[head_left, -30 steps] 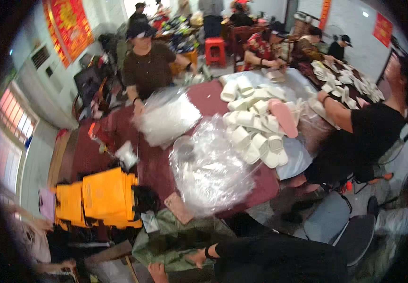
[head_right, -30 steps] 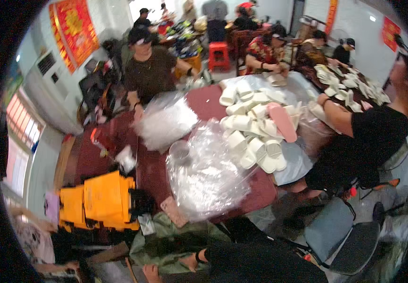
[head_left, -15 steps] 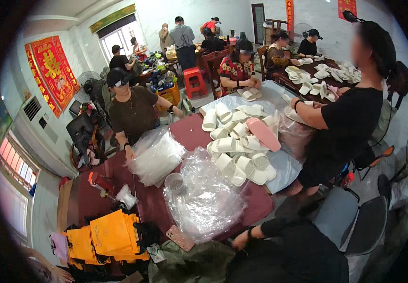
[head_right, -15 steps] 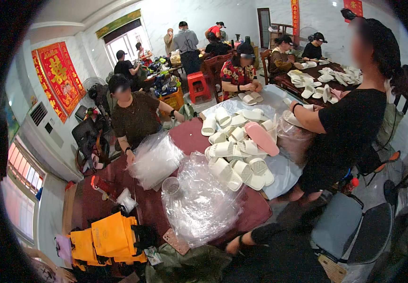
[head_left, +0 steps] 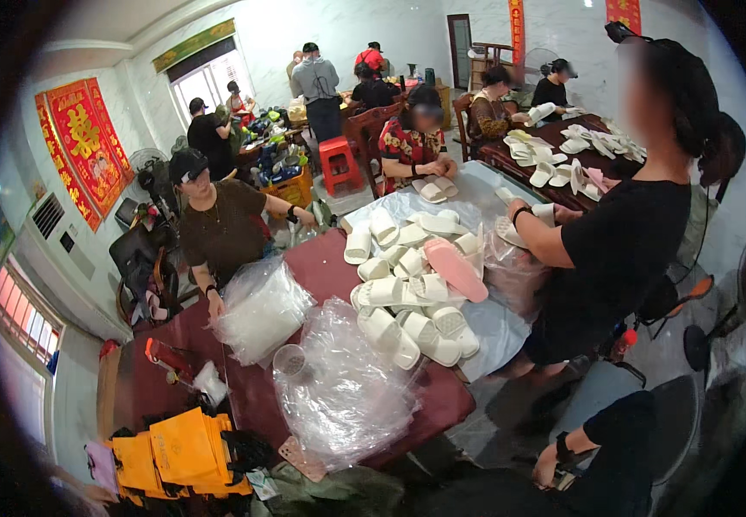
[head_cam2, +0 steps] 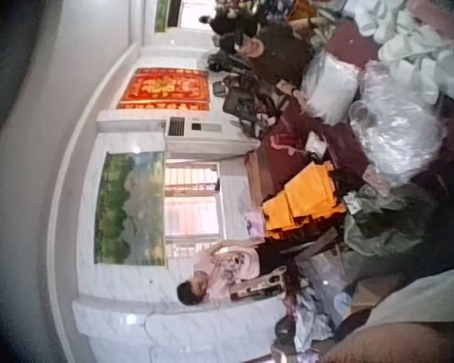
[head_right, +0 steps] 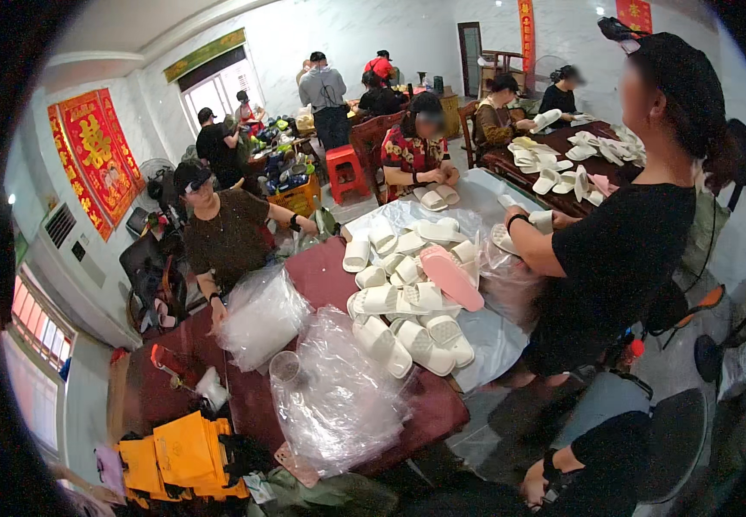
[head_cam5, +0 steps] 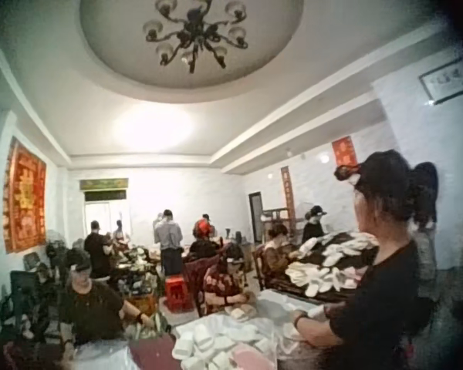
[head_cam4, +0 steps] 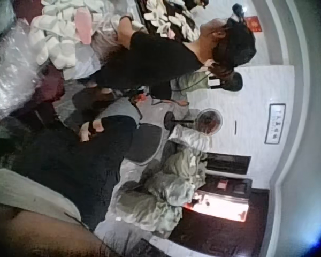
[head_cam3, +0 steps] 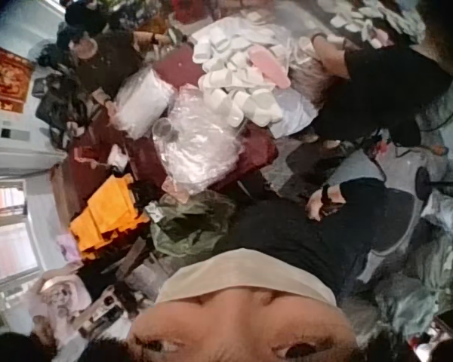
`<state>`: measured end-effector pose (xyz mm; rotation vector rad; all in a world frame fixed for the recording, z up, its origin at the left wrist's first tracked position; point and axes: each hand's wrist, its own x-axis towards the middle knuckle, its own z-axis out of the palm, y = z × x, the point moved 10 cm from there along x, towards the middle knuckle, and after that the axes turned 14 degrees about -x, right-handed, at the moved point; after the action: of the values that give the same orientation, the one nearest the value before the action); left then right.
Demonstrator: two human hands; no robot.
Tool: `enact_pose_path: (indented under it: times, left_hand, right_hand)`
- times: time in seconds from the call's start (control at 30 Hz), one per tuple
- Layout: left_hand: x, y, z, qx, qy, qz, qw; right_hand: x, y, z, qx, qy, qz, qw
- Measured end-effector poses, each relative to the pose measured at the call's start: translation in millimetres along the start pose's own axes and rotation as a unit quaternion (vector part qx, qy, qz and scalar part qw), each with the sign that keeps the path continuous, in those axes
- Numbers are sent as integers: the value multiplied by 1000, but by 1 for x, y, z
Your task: Sorting and packing shoe components or slippers at a production table.
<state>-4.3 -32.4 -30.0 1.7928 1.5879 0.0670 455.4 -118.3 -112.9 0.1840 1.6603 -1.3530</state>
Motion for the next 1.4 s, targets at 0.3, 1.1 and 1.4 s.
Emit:
enact_pose_path:
  times: [0.3,1.1,1.4]
  left_hand:
    - [16,63,39,-36,-49,0,998]
    - [64,131,63,-74,-120,-28,990]
    - [85,108,39,-100,-160,-34,981]
  right_hand:
    - [-63,-27,17,265,-14,-121,956]
    - [-41,85,11,166,-39,-132,977]
    - [-147,-12,-105,-3,162,-230,960]
